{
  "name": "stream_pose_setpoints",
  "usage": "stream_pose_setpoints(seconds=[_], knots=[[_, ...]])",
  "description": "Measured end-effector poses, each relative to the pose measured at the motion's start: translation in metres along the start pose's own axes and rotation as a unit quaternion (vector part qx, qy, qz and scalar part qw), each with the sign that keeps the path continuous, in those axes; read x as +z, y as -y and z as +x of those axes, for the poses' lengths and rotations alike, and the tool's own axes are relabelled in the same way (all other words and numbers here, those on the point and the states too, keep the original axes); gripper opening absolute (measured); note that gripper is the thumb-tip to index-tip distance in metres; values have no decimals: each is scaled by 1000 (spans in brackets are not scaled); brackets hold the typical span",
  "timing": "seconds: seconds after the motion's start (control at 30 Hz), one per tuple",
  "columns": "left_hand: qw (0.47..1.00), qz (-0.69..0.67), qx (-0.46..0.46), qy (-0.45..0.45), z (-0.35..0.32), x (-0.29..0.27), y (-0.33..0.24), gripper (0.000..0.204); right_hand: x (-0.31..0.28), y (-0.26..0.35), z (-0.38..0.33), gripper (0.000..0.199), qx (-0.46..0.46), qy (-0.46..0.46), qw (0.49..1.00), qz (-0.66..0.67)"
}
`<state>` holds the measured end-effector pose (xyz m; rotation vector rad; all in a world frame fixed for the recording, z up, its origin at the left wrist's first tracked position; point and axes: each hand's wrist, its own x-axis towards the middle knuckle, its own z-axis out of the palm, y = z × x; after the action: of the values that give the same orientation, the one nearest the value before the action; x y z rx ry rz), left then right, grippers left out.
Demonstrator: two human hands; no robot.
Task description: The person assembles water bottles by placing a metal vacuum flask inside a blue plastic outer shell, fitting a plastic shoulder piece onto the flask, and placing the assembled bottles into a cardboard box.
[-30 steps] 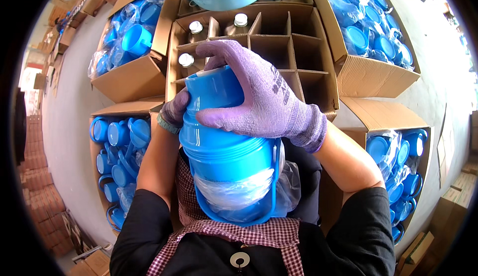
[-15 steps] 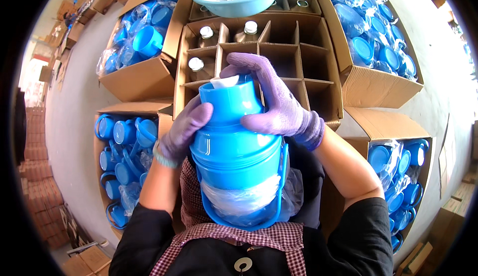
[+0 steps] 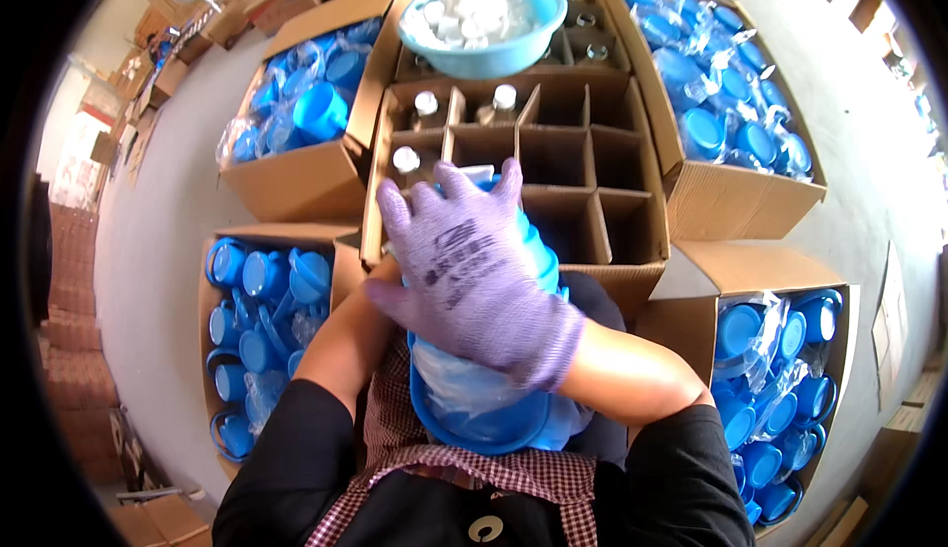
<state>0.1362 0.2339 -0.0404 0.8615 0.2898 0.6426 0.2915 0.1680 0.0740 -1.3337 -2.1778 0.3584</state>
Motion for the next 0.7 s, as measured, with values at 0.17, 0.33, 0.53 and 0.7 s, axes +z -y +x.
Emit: stream_pose_setpoints(seconds=[0.17, 0.33, 0.53, 0.7], knots=[[999, 1, 12, 52, 10, 12, 9, 104, -58, -51, -4, 103, -3, 19, 851, 525], [993, 20, 16, 111, -7, 36, 20, 100, -88, 1, -22, 131, -232, 163, 823, 492], [961, 98, 16, 259, -50, 72, 55, 95, -86, 92, -88, 125, -301, 249, 815, 427], [978, 75, 25, 191, -74, 73, 56, 102, -72, 91, -106, 138, -325, 170, 832, 416]])
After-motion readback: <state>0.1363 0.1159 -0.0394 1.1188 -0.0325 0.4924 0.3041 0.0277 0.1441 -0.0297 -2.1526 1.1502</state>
